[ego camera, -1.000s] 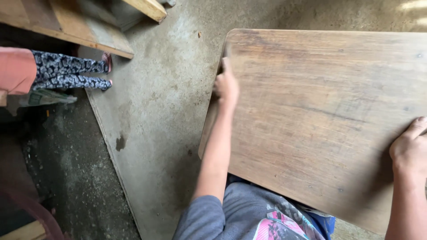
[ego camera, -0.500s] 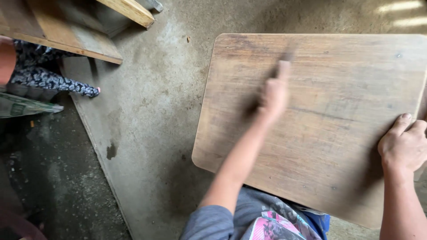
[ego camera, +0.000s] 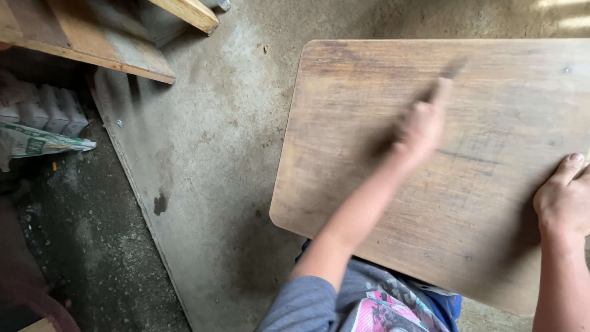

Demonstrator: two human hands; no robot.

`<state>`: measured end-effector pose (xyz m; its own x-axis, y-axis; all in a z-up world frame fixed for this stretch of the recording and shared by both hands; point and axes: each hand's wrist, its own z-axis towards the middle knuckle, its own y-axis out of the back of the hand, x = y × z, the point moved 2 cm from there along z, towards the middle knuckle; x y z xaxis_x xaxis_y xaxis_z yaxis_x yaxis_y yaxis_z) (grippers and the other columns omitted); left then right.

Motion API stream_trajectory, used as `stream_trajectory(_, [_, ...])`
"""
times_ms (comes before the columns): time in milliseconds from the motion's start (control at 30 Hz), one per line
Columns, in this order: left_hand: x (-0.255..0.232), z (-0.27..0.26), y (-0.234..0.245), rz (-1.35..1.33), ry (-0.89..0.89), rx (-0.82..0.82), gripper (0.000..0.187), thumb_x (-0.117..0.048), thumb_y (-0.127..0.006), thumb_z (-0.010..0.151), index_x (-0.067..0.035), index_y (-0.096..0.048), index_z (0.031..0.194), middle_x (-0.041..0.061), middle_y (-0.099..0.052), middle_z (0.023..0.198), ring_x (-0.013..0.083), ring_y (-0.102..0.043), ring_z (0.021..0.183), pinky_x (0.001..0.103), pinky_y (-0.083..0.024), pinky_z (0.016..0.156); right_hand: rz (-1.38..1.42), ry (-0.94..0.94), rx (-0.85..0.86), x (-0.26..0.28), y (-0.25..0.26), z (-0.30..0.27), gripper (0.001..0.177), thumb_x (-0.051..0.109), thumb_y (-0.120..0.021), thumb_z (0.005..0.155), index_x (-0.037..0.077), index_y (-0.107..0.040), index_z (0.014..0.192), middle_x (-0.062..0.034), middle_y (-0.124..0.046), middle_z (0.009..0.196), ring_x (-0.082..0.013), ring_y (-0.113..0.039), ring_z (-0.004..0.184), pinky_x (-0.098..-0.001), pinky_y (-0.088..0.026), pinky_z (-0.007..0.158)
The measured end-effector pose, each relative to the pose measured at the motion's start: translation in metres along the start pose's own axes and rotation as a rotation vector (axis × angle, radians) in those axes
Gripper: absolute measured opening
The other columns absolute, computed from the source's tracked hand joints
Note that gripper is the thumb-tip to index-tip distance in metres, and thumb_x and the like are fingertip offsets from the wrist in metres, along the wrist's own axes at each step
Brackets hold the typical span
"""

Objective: Scraping the top surface and edges of a wooden table with a knife

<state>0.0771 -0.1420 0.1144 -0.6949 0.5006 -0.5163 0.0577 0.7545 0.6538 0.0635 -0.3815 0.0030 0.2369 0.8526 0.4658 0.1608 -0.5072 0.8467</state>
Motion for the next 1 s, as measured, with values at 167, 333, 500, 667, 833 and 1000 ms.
stream_trajectory(167, [0.145,0.086,0.056,0.261,0.123,-0.516,0.04,-0.038,-0.02,0.089,-0.027,-0.021,0.127,0.022,-0.06,0.085,0.0352,-0.059,0.075,0.044,-0.047,0.063,-0.037,0.105,-0.065,-0.004,-0.006,0.004,0.058,0.034,-0.021,0.111,-0.017,-0.051,0.111,-0.0374,-0.055,0.095,-0.0528,-0.051,0.081,-0.0492,-0.037,0.07])
stream_trajectory(333, [0.072,0.06,0.021,0.128,0.138,-0.443,0.05,-0.003,-0.026,0.085,-0.022,-0.018,0.13,0.02,-0.06,0.072,0.0372,-0.06,0.064,0.049,-0.047,0.05,-0.08,-0.124,-0.02,0.018,0.011,-0.008,0.053,0.045,-0.025,0.107,-0.002,-0.049,0.098,-0.0301,-0.058,0.087,-0.0537,-0.052,0.071,-0.0605,-0.037,0.053])
stream_trajectory(500, [0.003,0.046,-0.176,0.407,-0.416,-0.441,0.047,-0.017,-0.037,0.091,-0.018,-0.026,0.137,0.01,-0.058,0.067,0.025,-0.057,0.054,0.042,-0.045,0.046,-0.191,0.0,-0.125,0.002,0.003,-0.002,0.046,0.037,-0.034,0.11,-0.003,-0.051,0.093,-0.0325,-0.059,0.078,-0.0518,-0.054,0.066,-0.0563,-0.038,0.055])
stream_trajectory(667, [-0.017,0.012,-0.003,-0.15,-0.022,0.103,0.088,-0.054,0.004,0.066,0.006,-0.03,0.121,0.031,-0.056,0.088,0.038,-0.058,0.086,0.042,-0.048,0.07,-0.185,-0.016,-0.085,0.003,0.005,-0.002,0.048,0.038,-0.033,0.11,-0.003,-0.051,0.093,-0.0345,-0.058,0.076,-0.0534,-0.053,0.065,-0.0582,-0.038,0.056])
stream_trajectory(833, [0.172,0.11,0.059,0.259,0.378,-0.543,0.056,-0.005,-0.022,0.083,-0.028,-0.016,0.134,0.016,-0.055,0.094,0.0366,-0.052,0.09,0.052,-0.037,0.076,-0.13,-0.039,-0.064,0.014,0.011,-0.004,0.045,0.035,-0.032,0.11,-0.004,-0.046,0.095,-0.0312,-0.059,0.082,-0.0513,-0.054,0.068,-0.0573,-0.038,0.05])
stream_trajectory(1000, [0.058,0.103,-0.037,0.237,0.21,-0.583,0.047,-0.003,-0.032,0.084,-0.015,-0.025,0.128,0.015,-0.059,0.076,0.0328,-0.059,0.067,0.045,-0.045,0.054,-0.228,-0.009,-0.138,0.009,0.008,0.0,0.044,0.036,-0.036,0.11,-0.002,-0.049,0.092,-0.0327,-0.058,0.074,-0.0516,-0.054,0.063,-0.0559,-0.039,0.053])
